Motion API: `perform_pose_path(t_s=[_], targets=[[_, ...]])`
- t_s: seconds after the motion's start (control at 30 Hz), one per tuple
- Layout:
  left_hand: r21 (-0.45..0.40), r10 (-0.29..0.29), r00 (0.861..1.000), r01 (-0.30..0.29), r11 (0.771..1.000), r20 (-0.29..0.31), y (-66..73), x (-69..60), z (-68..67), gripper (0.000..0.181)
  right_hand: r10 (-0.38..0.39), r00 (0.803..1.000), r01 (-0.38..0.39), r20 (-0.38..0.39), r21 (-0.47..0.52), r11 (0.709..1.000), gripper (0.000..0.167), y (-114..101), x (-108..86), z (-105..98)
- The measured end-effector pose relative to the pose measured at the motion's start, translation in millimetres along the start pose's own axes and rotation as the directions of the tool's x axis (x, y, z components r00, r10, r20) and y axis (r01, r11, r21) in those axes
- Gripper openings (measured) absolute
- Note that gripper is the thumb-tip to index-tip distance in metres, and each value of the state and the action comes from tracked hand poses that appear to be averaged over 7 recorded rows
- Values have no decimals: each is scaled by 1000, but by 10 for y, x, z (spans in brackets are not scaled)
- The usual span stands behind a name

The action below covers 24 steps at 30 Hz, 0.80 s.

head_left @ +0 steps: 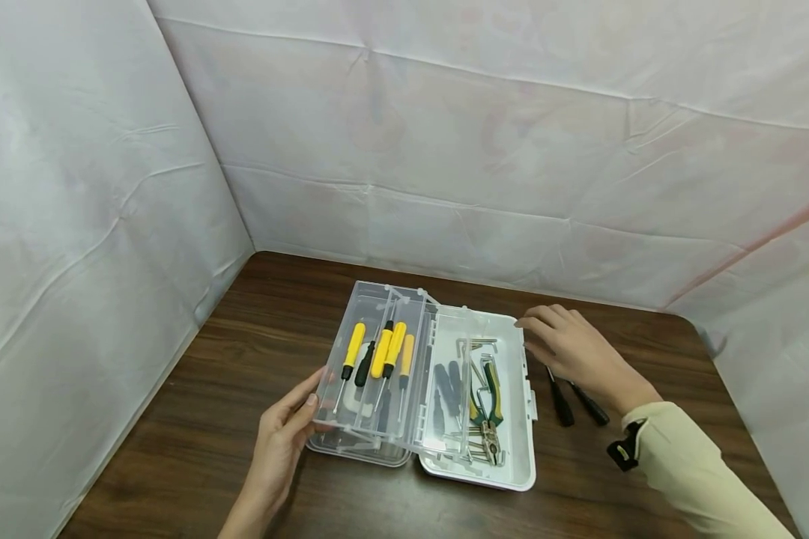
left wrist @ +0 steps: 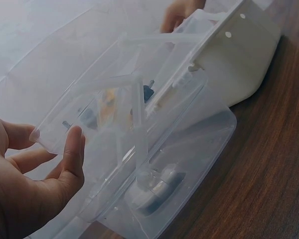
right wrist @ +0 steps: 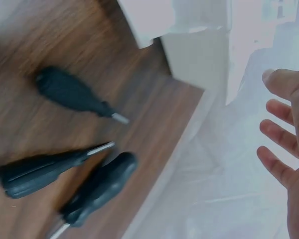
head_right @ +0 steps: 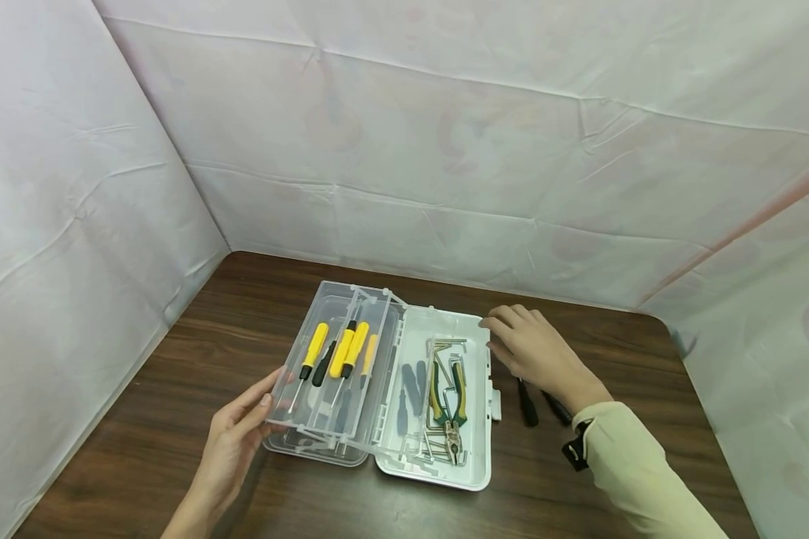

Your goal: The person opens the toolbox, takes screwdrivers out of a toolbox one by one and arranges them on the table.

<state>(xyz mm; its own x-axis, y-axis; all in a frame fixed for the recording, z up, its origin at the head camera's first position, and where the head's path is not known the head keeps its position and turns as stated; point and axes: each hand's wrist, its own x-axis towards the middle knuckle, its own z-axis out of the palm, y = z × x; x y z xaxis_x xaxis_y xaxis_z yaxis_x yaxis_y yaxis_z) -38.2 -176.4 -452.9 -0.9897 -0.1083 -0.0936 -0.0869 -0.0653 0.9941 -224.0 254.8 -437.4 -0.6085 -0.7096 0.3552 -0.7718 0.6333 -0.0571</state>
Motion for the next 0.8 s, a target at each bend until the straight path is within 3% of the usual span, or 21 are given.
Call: perform_pose_path(t_s=[0.57, 0.8], targets=[[-3, 2, 1000, -2, 1000, 0, -6, -10, 2, 45, -195, 981, 195, -1, 34, 980, 34, -361, 560, -66], [-12, 0, 1000, 0, 1000, -8, -2, -8, 7, 46, -215, 976, 214, 44, 29, 976, 33, -522, 753, -87]])
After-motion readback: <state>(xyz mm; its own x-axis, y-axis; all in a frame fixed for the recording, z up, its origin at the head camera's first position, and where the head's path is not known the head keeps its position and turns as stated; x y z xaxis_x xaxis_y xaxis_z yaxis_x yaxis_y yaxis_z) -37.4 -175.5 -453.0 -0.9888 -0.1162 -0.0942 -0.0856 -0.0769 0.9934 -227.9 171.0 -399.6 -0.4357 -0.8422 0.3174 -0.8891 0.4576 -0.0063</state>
